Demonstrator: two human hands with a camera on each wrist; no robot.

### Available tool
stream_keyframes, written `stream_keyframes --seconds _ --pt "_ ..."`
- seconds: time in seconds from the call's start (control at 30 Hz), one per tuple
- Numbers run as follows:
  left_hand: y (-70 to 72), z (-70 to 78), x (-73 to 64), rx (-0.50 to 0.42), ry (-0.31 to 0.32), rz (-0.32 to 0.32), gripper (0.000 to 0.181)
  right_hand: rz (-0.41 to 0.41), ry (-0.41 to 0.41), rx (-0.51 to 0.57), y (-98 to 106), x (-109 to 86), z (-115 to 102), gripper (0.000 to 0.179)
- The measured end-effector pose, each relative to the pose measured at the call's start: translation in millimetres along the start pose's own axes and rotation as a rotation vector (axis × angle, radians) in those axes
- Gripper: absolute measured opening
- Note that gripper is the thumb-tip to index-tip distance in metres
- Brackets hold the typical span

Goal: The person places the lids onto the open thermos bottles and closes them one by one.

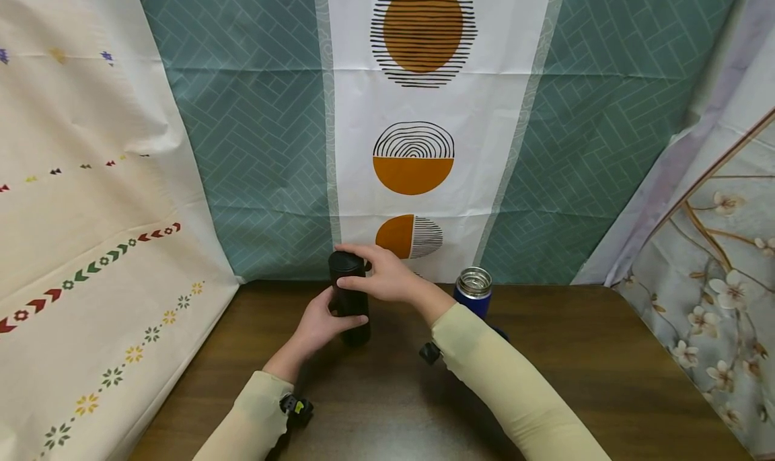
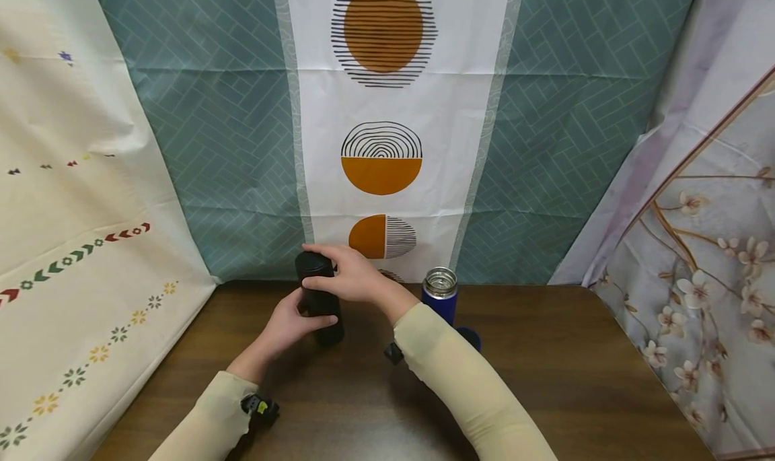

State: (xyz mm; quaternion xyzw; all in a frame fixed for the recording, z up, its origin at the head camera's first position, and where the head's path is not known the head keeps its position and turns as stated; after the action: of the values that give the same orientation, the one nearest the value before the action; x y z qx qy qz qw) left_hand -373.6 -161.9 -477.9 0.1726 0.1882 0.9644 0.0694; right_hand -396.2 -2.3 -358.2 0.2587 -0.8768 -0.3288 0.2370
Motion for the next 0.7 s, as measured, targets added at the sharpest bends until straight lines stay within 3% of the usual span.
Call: stream_keyframes --seconds 0.7 --pt "0.5 -6.2 2.9 0.031 -0.011 -0.007 0.077 -0.007 -0.024 0.031 -1.7 6.1 5.2 0.071"
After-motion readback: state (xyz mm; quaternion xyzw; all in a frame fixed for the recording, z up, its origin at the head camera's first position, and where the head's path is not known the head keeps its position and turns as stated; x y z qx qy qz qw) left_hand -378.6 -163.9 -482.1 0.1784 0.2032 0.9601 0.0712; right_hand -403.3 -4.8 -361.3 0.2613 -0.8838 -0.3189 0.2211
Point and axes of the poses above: each hand's wrist, its own x-axis towards the middle knuckle, its own y-axis out of the back of the hand, z = x × y, the point moved 7 cm from there along x, towards the middle knuckle, and after that the axes turned 7 degrees about -y, right-handed, at the moved point
